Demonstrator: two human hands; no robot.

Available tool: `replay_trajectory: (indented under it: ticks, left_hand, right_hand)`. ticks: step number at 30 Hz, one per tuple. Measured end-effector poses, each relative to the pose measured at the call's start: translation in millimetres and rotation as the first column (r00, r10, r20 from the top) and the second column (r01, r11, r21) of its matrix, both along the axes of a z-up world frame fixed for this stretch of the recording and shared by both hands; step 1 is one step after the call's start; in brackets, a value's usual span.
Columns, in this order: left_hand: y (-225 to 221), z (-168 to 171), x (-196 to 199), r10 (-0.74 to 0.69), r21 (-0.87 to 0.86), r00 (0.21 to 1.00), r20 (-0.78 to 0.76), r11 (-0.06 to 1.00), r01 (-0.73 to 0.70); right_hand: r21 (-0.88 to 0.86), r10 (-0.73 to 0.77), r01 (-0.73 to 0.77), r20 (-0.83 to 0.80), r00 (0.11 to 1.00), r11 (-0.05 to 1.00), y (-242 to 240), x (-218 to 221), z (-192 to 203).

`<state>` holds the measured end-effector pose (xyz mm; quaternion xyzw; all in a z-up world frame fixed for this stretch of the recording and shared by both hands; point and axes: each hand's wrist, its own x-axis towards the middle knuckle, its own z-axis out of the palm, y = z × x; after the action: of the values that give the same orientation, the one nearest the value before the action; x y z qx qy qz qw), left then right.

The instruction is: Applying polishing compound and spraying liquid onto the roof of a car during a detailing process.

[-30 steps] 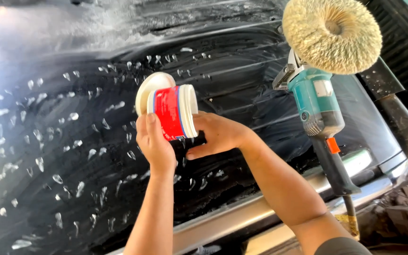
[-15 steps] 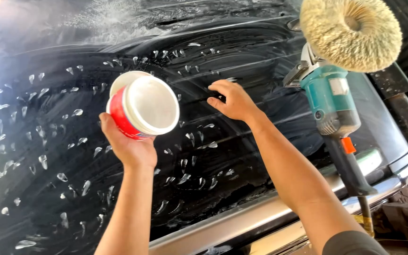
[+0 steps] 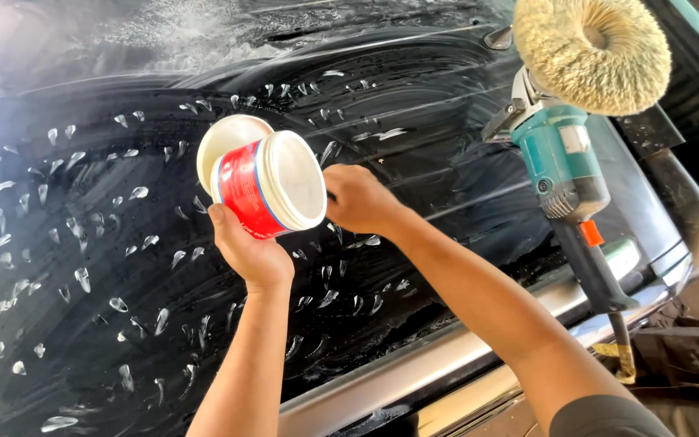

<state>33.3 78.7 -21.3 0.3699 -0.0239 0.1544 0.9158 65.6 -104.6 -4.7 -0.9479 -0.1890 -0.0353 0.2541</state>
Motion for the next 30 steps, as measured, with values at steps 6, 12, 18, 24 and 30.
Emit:
replay_trajectory:
  ticks: [6,12,18,24,30]
  left_hand:
    - [0.1,3.4,2.4,-0.001,-0.062,0.998,-0.060,0.998,-0.002]
    - [1.0,1.0,3.3,-0.017,-0.093,0.993,-0.113,0.996,0.006]
    - [-1.0,5.0,1.3,-0.024,-0.080,0.992,-0.122,0.997,0.014]
    - [-1.0,12.9,-1.5,-0.054,-0.054,0.992,-0.113,0.997,0.048]
    - [0.9,11.0,1.0,-0.013,-0.067,0.995,-0.100,0.998,0.006]
  right_hand:
    - [0.113,-0.330,0.313,0.211,0.920,0.943,-105.6,-1.9,-36.6]
    - [-0.039,-0.469,0.472,0.076,0.880,0.880,-98.5,-5.8,-16.5]
    - [-0.205,-0.474,0.466,0.013,0.881,0.861,-99.3,-1.1,-18.6]
    - [0.456,-0.239,0.355,-0.293,0.926,0.816,-144.4,12.2,-55.8]
    - [0.020,-0.339,0.339,0.113,0.934,0.941,-117.9,-13.7,-17.6]
